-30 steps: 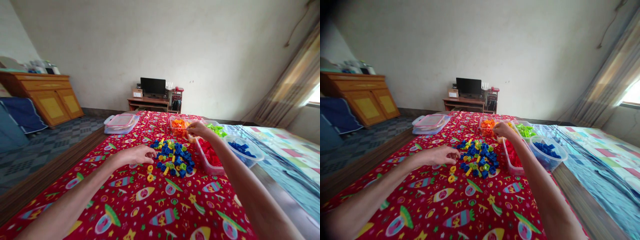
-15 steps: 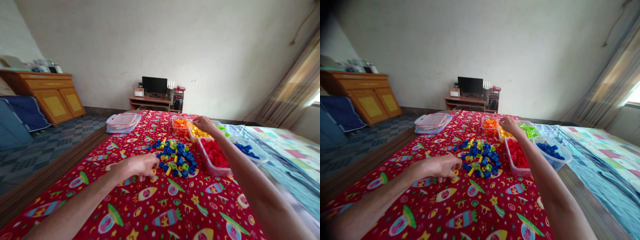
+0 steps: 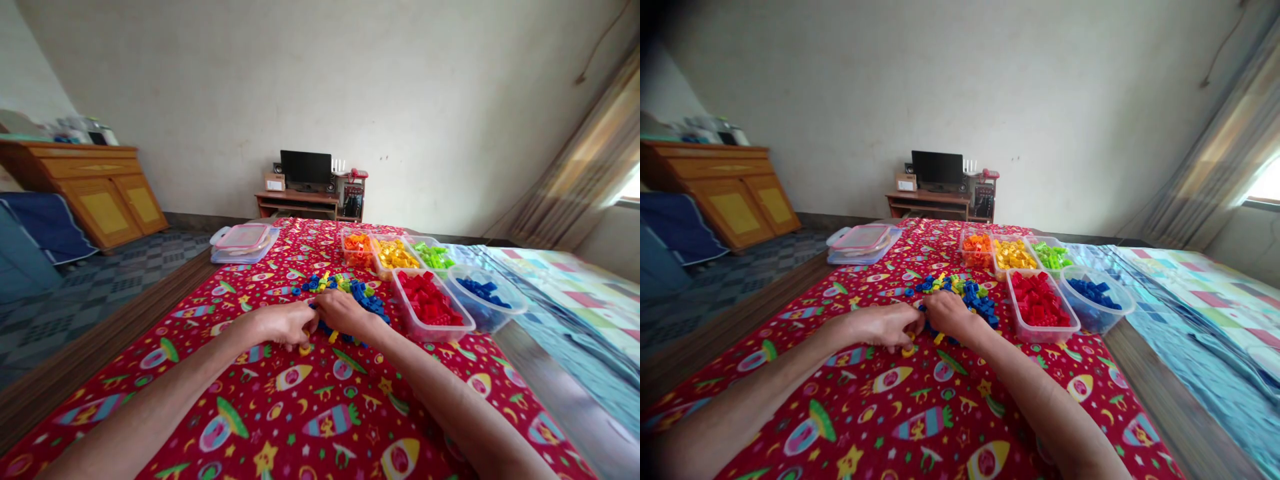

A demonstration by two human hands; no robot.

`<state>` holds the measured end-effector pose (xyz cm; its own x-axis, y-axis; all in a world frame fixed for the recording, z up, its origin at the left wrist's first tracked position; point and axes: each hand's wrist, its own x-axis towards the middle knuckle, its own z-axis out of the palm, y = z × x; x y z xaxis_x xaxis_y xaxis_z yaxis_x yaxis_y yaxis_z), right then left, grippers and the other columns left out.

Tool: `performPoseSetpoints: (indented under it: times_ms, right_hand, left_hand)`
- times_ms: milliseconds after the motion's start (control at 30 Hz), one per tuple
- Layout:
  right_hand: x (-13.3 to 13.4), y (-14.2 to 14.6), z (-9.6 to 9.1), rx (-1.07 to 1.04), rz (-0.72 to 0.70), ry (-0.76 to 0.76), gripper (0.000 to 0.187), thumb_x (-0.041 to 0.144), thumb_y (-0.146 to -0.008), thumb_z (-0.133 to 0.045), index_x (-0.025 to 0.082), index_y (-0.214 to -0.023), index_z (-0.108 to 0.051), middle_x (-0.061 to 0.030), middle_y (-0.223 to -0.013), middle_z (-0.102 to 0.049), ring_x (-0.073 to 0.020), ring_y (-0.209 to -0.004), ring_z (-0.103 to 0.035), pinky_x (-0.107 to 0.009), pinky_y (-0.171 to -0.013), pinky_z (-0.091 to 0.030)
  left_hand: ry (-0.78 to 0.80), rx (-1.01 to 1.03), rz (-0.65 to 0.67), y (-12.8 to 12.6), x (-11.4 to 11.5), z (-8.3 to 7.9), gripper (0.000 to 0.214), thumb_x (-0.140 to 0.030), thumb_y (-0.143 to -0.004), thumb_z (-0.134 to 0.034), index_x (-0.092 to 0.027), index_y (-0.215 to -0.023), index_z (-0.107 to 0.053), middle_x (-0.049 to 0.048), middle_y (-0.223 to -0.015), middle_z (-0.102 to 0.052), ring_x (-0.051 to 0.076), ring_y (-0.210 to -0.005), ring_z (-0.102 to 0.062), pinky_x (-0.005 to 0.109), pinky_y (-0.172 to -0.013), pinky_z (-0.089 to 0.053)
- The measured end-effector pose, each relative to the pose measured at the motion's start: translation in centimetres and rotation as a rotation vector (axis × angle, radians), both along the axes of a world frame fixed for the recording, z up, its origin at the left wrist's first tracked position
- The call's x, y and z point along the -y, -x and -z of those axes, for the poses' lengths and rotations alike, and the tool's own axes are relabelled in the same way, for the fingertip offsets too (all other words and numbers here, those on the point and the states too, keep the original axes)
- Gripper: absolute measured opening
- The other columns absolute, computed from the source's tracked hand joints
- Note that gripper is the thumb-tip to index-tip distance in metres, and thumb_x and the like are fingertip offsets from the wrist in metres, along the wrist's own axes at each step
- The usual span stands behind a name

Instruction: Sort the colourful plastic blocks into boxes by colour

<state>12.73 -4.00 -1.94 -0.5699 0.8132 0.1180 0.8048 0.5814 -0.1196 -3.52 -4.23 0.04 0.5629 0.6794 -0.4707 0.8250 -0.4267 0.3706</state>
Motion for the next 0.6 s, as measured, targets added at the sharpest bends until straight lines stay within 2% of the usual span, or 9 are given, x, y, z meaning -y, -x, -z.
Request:
performPoseSetpoints:
  times_ms: [133,333,400,500,600]
  right_hand:
    - [0.8,0.1,0.3,0.072,-0.004,-0.016,0.030,0.017,-0.089,-0.044,0.014,-0.112,-0.063,-0.0140,-0.113,-0.065,-0.0217,-0.105,-0.060,-0.028,-0.083,-0.045]
    - [-0.1,-2.0,-0.8,0.002,0.061,-0.042,0.030,0.015,-0.090,-0.041,0.018,-0.101,-0.068,-0.0087,-0.102,-0.070,-0.0189,-0.093,-0.063,-0.026,-0.078,-0.044]
    - [-0.3,-2.8,-1.5,0.000,0.090,-0.034,0.029,0.015,-0.089,-0.043,0.018,-0.100,-0.069,-0.0084,-0.099,-0.070,-0.0181,-0.089,-0.063,-0.025,-0.075,-0.044]
    - [0.0,-3.8,-2.3,0.126,0.129,0.000,0.028,0.012,-0.086,-0.043,0.015,-0.096,-0.070,-0.0108,-0.096,-0.070,-0.0187,-0.082,-0.063,-0.026,-0.070,-0.044]
    - [0.6,-4.0,-2.5,0.232,0.159,-0.002,0.029,0.012,-0.086,-0.044,0.013,-0.102,-0.068,-0.0137,-0.104,-0.068,-0.0225,-0.092,-0.063,-0.029,-0.073,-0.046]
  left_hand:
    - [0.044,0.007,0.018,0.1,0.2,0.0,0.021,-0.016,-0.070,-0.052,-0.018,-0.087,-0.064,0.0010,-0.065,-0.066,0.017,-0.055,-0.064,0.019,-0.042,-0.041]
    - [0.011,0.043,0.062,0.2,0.0,0.0,0.014,-0.018,-0.071,-0.052,-0.019,-0.077,-0.065,0.0002,-0.063,-0.066,0.016,-0.055,-0.064,0.019,-0.045,-0.042]
    - [-0.033,0.053,0.070,0.3,-0.2,-0.1,0.015,-0.017,-0.073,-0.051,-0.019,-0.077,-0.065,-0.0006,-0.059,-0.064,0.016,-0.054,-0.063,0.019,-0.046,-0.042]
    - [-0.099,0.102,0.062,0.4,-0.8,-0.2,0.017,-0.014,-0.074,-0.049,-0.018,-0.076,-0.066,-0.0009,-0.059,-0.064,0.015,-0.053,-0.062,0.020,-0.048,-0.041]
    - [-0.312,0.206,0.038,0.5,-1.7,0.3,0.020,-0.012,-0.076,-0.049,-0.019,-0.082,-0.067,0.0008,-0.071,-0.068,0.015,-0.063,-0.063,0.021,-0.057,-0.045]
